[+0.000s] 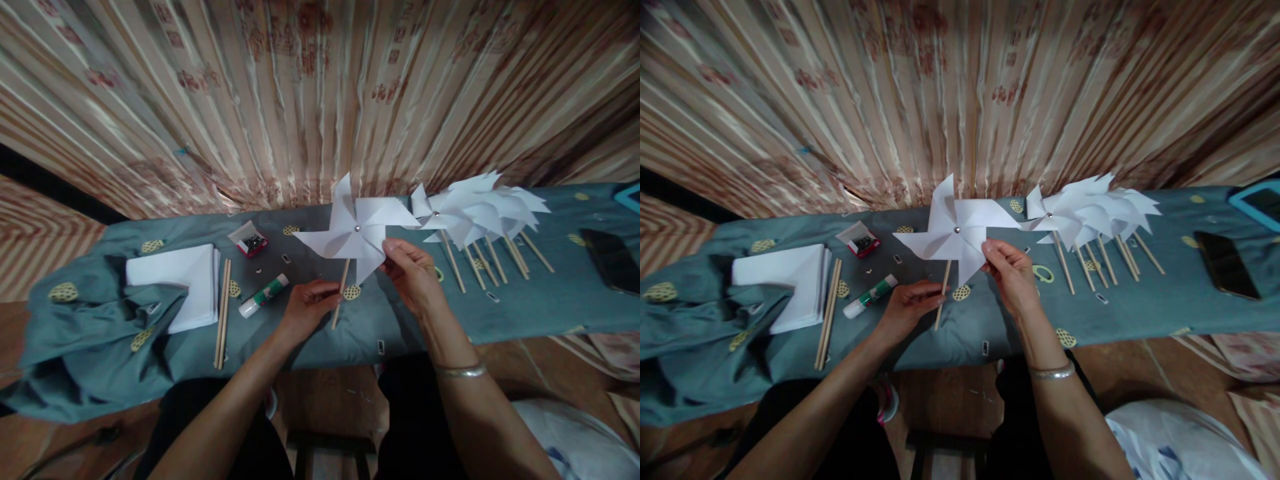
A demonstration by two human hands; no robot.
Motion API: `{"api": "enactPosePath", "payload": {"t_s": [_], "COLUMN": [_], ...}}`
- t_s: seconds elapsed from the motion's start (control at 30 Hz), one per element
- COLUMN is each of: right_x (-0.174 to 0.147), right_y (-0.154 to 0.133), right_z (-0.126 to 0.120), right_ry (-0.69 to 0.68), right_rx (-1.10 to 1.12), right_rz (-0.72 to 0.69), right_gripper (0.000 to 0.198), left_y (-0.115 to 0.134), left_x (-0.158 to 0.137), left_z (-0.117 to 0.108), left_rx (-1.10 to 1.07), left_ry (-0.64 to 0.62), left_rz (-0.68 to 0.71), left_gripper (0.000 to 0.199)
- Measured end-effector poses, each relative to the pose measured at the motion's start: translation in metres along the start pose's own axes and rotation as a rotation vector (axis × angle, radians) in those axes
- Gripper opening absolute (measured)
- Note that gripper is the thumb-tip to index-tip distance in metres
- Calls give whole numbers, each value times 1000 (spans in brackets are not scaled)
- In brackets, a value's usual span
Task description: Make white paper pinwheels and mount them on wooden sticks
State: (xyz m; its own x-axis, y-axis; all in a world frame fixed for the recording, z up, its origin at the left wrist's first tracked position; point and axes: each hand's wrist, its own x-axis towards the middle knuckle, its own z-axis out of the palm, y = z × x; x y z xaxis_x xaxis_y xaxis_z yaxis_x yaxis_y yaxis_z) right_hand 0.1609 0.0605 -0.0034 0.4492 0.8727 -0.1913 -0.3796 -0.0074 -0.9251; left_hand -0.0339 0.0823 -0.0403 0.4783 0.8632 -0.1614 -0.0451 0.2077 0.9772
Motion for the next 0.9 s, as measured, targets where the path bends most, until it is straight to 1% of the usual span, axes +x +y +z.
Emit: {"api": "enactPosePath", "payload": {"t_s": [0.17, 0.37, 0.47, 0.57, 0.67, 0.9], "right_x": [-1, -4, -5, -6, -7, -6], "right_y": [-1, -3, -2, -1, 1, 2], "right_z": [2, 5, 7, 7, 7, 5], "right_ry": [30, -1, -18, -31, -49, -62], "right_rx": [-5, 29, 40, 47, 37, 10], "right_rz": [0, 38, 50, 71, 84, 101], "right_gripper": [29, 30, 31, 32, 30, 30], "left_y": [0, 1, 3, 2, 0, -1], "left_x": [-1, -1, -1, -1, -1, -2], "left_z": [1, 2, 2, 2, 3, 3], "left_rx": [-7, -29, 7, 9, 3, -9], "left_ry": [15, 5, 3, 30, 59, 45], "left_rz": [-21, -18, -17, -31, -41, -55], "left_gripper": [24, 24, 23, 24, 25, 25]}}
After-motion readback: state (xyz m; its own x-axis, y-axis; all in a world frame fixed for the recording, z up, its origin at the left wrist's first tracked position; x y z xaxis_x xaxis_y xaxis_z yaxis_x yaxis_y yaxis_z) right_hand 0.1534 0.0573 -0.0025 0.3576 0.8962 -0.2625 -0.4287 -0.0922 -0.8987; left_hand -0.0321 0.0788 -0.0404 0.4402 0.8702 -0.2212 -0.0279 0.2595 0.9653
